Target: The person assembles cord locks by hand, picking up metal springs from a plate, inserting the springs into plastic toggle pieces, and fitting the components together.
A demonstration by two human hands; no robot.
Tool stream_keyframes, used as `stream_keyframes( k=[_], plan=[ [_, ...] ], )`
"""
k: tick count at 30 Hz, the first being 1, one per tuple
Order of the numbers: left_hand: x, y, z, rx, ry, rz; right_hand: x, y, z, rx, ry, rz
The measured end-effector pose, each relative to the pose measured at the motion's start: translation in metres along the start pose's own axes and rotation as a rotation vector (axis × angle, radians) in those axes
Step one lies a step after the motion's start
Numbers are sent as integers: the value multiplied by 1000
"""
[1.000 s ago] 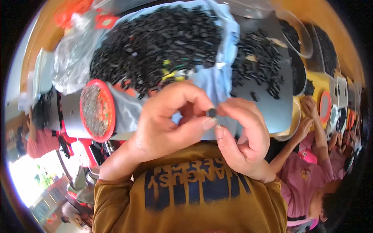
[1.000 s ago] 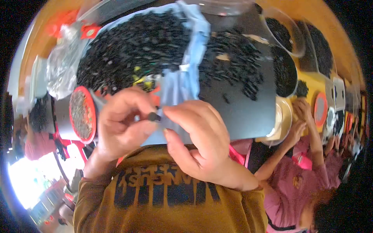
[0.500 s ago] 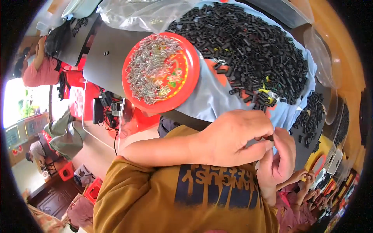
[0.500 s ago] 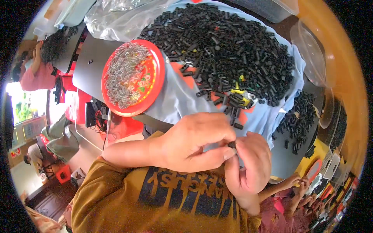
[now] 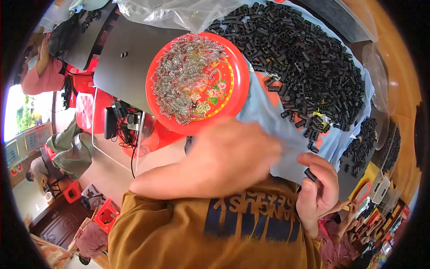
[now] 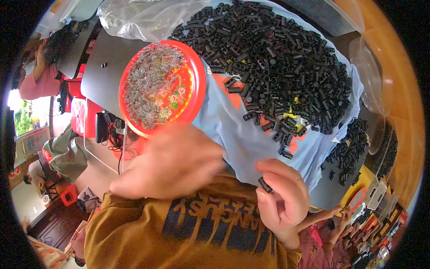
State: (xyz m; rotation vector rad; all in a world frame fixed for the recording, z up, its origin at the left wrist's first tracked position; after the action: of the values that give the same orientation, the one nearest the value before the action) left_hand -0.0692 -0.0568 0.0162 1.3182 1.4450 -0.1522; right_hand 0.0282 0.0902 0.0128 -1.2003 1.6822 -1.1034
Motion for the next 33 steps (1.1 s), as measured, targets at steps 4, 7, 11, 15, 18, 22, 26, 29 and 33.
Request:
stream_keyframes(
  k=[4, 7, 11, 15, 18, 22, 26, 29, 33],
  plan=[
    [-45, -60, 10, -313, 93, -375, -2, 17, 6, 94, 32, -165],
    [-50, -72, 12, -267, 66, -593, 4, 18, 4, 109, -20, -161],
    [-42, -79, 13, -240, -4, -641, 4, 17, 4, 112, -14, -100],
    [-39, -79, 8, -174, -9, -685, 1, 20, 9, 118, 6, -59],
    [-37, -76, 4, -120, -62, -735, 2, 22, 8, 137, -15, -59],
    [-31, -69, 0, 7, -118, -790, 6, 22, 8, 122, -47, -92],
    [-30, -71, -2, -33, -93, -761, 5, 22, 7, 130, -23, -151],
    [-32, -78, -1, -145, -99, -679, 4, 22, 7, 126, -27, -188],
    [-40, -80, 6, -382, 0, -418, 1, 22, 7, 121, -22, -255]
  ],
)
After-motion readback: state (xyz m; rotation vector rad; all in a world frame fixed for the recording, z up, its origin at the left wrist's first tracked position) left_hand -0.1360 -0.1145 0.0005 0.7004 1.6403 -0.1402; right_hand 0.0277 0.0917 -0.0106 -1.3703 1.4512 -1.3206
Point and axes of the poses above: each hand's wrist, its own z-axis away from the middle knuckle, its own x-axis out of the palm, y = z × x, the point moved 7 cm from there along -z, towards the middle knuckle, and after that the axes turned 14 degrees about -z, right-handed, at the moved point
